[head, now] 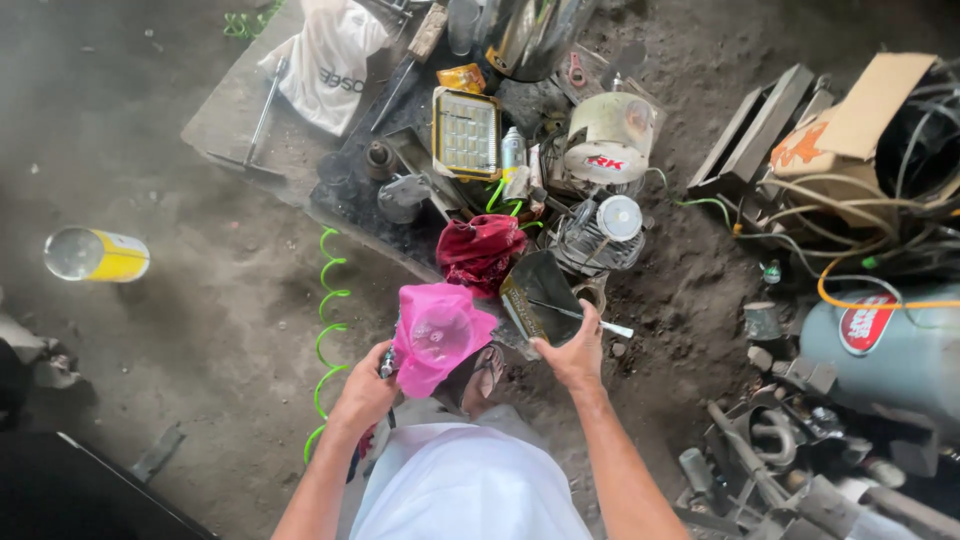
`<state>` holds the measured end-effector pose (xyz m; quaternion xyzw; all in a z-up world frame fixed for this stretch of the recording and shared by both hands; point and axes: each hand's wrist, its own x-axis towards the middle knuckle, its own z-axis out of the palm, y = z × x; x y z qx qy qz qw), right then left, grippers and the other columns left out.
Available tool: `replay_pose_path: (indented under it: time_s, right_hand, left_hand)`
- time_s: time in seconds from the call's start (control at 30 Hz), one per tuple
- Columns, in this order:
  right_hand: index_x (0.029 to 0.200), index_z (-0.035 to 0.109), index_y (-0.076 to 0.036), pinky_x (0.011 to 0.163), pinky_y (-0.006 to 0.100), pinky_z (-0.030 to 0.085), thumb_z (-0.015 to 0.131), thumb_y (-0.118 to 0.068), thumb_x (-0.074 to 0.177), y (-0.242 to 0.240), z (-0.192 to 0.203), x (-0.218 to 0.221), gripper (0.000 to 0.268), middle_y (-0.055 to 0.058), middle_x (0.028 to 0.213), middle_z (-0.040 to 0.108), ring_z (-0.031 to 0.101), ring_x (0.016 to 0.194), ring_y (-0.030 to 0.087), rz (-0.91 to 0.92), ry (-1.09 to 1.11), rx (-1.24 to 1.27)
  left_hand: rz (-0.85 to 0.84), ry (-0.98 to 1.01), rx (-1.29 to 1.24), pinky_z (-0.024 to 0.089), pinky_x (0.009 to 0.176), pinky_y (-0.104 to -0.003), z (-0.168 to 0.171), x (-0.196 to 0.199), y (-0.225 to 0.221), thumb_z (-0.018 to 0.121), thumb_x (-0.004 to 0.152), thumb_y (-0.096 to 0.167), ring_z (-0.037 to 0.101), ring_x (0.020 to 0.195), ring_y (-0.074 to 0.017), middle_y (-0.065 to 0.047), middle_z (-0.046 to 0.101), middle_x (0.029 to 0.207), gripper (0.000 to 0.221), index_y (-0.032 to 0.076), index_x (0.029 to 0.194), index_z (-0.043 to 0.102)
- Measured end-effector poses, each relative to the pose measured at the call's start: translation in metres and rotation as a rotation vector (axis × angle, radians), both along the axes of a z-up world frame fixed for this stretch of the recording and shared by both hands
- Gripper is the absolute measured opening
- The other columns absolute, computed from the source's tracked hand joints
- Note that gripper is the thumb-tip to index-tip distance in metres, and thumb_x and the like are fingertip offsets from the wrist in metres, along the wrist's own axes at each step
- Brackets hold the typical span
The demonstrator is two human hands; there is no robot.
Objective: Cleaning a paint spray gun using thinner and a rag at a workshop table.
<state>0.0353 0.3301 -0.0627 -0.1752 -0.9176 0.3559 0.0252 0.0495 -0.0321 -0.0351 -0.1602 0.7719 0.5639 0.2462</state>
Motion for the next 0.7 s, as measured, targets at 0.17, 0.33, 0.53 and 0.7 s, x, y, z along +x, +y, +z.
replay_pose_path:
  time_s: [0.17, 0.33, 0.53, 0.7]
  right_hand:
    - [0.151, 0.027, -0.002, 0.113, 0.047, 0.038, 0.095, -0.038, 0.054, 0.004, 0.005, 0.018, 0.124, 0.025, 0.146, 0.044, 0.045, 0.135, 0.043, 0.012, 0.045, -0.035]
    - [0.156, 0.026, -0.001, 0.115, 0.048, 0.034, 0.080, -0.044, 0.082, 0.028, 0.006, 0.028, 0.102, 0.031, 0.158, 0.034, 0.037, 0.143, 0.046, 0.066, -0.075, 0.081]
    - [0.141, 0.059, -0.001, 0.109, 0.043, 0.051, 0.061, -0.016, 0.097, 0.041, 0.086, 0.019, 0.047, 0.024, 0.138, 0.064, 0.063, 0.127, 0.037, 0.014, 0.247, 0.233]
    - [0.137, 0.067, -0.009, 0.069, 0.028, 0.056, 0.061, -0.009, 0.100, 0.059, 0.190, 0.032, 0.037, 0.011, 0.115, 0.077, 0.069, 0.084, 0.015, -0.146, 0.199, 0.093]
  left_hand:
    - [-0.014, -0.128, -0.045, 0.053, 0.073, -0.031, 0.034, -0.016, 0.019, 0.078, 0.085, 0.014, 0.061, 0.081, -0.0123, -0.006, 0.073, 0.096, 0.050, 0.013, 0.133, 0.064]
    - [-0.059, -0.010, 0.031, 0.054, 0.075, -0.027, 0.016, -0.024, 0.028, 0.077, 0.086, 0.012, 0.064, 0.084, -0.0083, -0.002, 0.075, 0.098, 0.045, 0.010, 0.130, 0.065]
    - [-0.028, -0.165, 0.177, 0.062, 0.065, -0.032, 0.036, -0.039, 0.047, 0.072, 0.088, 0.013, 0.071, 0.078, -0.0120, 0.000, 0.074, 0.098, 0.047, 0.013, 0.133, 0.060]
    - [-0.052, -0.297, 0.117, 0.057, 0.056, -0.033, 0.044, -0.049, 0.062, 0.068, 0.090, 0.012, 0.064, 0.070, -0.0147, 0.000, 0.068, 0.090, 0.044, 0.017, 0.133, 0.061]
